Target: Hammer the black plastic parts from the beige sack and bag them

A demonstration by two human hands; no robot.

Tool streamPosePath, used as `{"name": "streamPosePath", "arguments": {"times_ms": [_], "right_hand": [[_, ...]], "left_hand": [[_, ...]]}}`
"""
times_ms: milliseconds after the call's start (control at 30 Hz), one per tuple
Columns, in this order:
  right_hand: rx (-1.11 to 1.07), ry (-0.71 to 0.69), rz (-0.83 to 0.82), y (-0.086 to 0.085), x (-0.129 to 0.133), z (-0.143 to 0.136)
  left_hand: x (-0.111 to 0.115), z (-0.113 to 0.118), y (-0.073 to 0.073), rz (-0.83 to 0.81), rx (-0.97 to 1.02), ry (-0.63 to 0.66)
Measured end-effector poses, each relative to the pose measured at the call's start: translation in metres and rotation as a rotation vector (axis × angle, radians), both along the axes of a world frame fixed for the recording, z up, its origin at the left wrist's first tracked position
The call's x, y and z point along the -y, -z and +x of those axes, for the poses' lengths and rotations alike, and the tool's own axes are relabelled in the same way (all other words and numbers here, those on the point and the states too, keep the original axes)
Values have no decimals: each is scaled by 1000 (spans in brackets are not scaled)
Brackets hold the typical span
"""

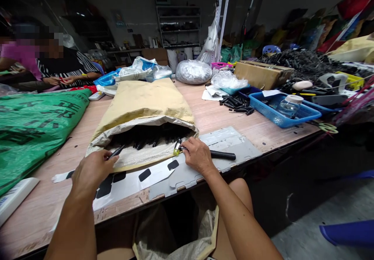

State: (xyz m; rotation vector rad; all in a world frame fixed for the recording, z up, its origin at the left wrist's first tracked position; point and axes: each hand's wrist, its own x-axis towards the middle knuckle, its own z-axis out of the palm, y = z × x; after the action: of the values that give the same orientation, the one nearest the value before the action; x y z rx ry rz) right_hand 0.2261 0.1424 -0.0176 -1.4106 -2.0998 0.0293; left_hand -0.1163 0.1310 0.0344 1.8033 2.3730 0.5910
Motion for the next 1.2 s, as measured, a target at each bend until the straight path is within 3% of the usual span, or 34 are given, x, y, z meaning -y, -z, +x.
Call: {"name": "streamPosePath", "arguments": {"times_ms": [67, 200, 300, 500, 700, 833, 1033, 1200], "right_hand": [[-4, 2, 0, 1, 0, 0], [-4, 5, -3, 1, 0, 0], [-6, 1, -4, 0, 1, 0], [-15, -2, 14, 3, -1, 1], [-33, -90, 137, 3, -1, 2], [-127, -149, 187, -11, 8, -8], [-321, -302, 114, -39, 30, -37], [-315, -354, 112, -45, 44, -48]], "left_hand": [[15, 22, -3, 21, 4, 93], [27, 72, 6, 14, 221, 476], [27, 90, 20, -4, 252, 580], [30, 85, 39, 41, 372, 620], [30, 82, 44, 53, 451, 627], [29, 82, 44, 46, 455, 650], [26, 82, 49, 46, 504, 637], [26, 81, 50, 71, 490, 657]]}}
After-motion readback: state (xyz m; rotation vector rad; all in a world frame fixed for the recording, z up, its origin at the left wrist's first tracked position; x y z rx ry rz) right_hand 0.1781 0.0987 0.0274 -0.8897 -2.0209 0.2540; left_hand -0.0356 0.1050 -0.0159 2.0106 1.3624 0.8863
